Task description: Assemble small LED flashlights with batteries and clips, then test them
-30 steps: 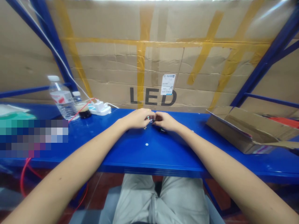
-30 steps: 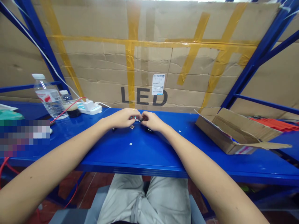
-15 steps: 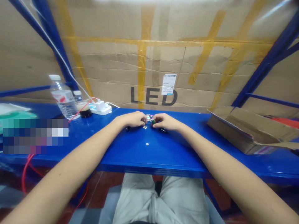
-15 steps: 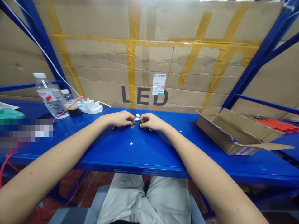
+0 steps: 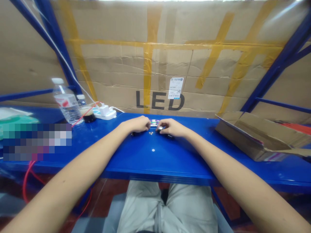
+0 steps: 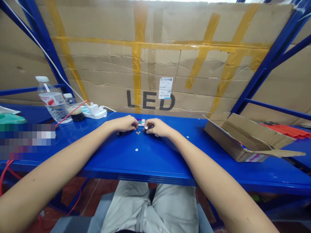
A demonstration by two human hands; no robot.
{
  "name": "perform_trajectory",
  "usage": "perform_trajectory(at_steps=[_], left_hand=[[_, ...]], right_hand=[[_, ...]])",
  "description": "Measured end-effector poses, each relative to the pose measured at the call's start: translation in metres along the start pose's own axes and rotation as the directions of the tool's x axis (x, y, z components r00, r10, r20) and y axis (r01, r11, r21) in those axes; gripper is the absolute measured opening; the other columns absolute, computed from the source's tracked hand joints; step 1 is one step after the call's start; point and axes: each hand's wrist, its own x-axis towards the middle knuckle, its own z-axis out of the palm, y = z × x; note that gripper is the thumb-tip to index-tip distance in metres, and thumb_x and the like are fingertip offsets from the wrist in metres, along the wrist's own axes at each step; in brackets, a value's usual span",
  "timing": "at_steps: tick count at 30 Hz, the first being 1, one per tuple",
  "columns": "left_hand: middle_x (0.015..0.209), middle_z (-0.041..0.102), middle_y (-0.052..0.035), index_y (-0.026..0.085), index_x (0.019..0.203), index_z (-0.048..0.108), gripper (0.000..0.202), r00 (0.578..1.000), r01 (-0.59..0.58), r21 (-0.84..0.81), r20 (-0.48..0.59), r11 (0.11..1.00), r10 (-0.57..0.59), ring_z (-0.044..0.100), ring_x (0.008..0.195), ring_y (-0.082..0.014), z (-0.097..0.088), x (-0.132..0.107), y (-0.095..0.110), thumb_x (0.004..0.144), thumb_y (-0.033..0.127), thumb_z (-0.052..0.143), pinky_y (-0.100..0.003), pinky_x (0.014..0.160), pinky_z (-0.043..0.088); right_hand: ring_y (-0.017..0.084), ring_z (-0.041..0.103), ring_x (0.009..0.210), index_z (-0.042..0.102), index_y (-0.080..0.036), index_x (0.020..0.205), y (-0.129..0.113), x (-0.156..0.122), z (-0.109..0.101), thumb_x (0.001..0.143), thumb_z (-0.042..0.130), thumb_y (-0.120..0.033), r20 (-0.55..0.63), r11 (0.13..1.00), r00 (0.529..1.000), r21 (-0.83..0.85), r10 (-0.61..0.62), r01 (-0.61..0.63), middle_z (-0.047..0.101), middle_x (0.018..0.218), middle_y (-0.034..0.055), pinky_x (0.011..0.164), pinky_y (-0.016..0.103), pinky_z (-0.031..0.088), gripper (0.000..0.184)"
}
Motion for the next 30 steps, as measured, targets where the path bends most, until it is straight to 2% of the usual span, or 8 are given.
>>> perform_trajectory(at_steps=[6, 13, 16, 19, 21, 24, 30], left_hand=[[0.065, 0.064, -0.0009, 0.019, 0.069, 0.065, 0.007, 0.996, -0.001, -0.088, -0.088, 0.996, -0.007, 0.057, 0.055, -0.0141, 0.004, 0.003, -0.003, 0.068, 0.012, 0.063, -0.023, 0.050, 0.036], [0.058, 0.062, -0.0002, 0.018, 0.065, 0.064, 0.009, 0.999, 0.012, -0.110, -0.048, 0.994, -0.018, 0.055, 0.050, -0.0128, 0.004, 0.003, -0.005, 0.066, 0.011, 0.060, -0.023, 0.048, 0.036], [0.065, 0.066, -0.0007, 0.018, 0.071, 0.066, 0.009, 0.984, -0.091, -0.147, -0.164, 0.985, 0.066, 0.059, 0.059, -0.0139, 0.000, 0.001, 0.003, 0.070, 0.012, 0.060, -0.024, 0.054, 0.040], [0.081, 0.072, -0.0024, 0.017, 0.086, 0.069, 0.012, 0.920, -0.260, -0.241, -0.355, 0.935, 0.164, 0.064, 0.074, -0.0147, -0.006, 0.001, 0.015, 0.075, 0.017, 0.064, -0.025, 0.067, 0.047], [0.084, 0.072, -0.0030, 0.016, 0.091, 0.070, 0.014, 0.889, -0.339, -0.291, -0.410, 0.894, 0.204, 0.064, 0.076, -0.0140, -0.007, 0.000, 0.023, 0.079, 0.020, 0.066, -0.026, 0.069, 0.049], [0.085, 0.073, -0.0034, 0.016, 0.091, 0.072, 0.013, 0.879, -0.378, -0.270, -0.404, 0.886, 0.252, 0.064, 0.076, -0.0138, -0.007, 0.000, 0.031, 0.080, 0.019, 0.066, -0.026, 0.071, 0.049], [0.090, 0.073, -0.0046, 0.016, 0.093, 0.074, 0.016, 0.884, -0.363, -0.170, -0.374, 0.916, 0.281, 0.065, 0.081, -0.0154, -0.005, 0.000, 0.034, 0.080, 0.014, 0.065, -0.027, 0.073, 0.049]], right_hand=[[0.017, 0.065, 0.078, 0.060, -0.019, 0.082, -0.001, 0.000, 0.001, 0.068, 0.069, -0.020, -0.006, 0.999, 1.000, 0.036, 0.006, -0.006, 0.070, 0.081, 0.0005, 0.074, 0.030, 0.050, 0.017], [0.017, 0.066, 0.078, 0.060, -0.018, 0.082, 0.002, 0.001, 0.001, 0.069, 0.070, -0.019, -0.007, 1.000, 1.000, 0.025, 0.000, 0.001, 0.071, 0.082, 0.0010, 0.075, 0.030, 0.051, 0.017], [0.018, 0.068, 0.080, 0.061, -0.018, 0.084, 0.001, 0.000, 0.001, 0.070, 0.069, -0.017, -0.012, 0.999, 1.000, 0.036, 0.016, -0.015, 0.073, 0.086, 0.0022, 0.075, 0.030, 0.052, 0.016], [0.018, 0.069, 0.083, 0.063, -0.017, 0.088, 0.001, 0.000, 0.000, 0.072, 0.067, -0.014, -0.002, 0.998, 0.999, 0.054, 0.032, -0.032, 0.075, 0.090, 0.0040, 0.078, 0.030, 0.052, 0.017], [0.019, 0.069, 0.084, 0.065, -0.017, 0.089, 0.002, 0.000, 0.000, 0.072, 0.068, -0.014, 0.001, 0.999, 1.000, 0.049, 0.022, -0.022, 0.075, 0.090, 0.0040, 0.079, 0.031, 0.052, 0.018], [0.019, 0.068, 0.082, 0.068, -0.017, 0.091, 0.006, 0.002, 0.000, 0.071, 0.070, -0.016, -0.006, 1.000, 1.000, 0.028, 0.005, -0.005, 0.074, 0.087, 0.0033, 0.078, 0.031, 0.052, 0.020], [0.019, 0.067, 0.082, 0.068, -0.016, 0.093, 0.010, 0.003, 0.000, 0.071, 0.071, -0.020, -0.009, 0.999, 1.000, 0.048, 0.000, 0.000, 0.074, 0.089, 0.0033, 0.079, 0.031, 0.051, 0.022]])
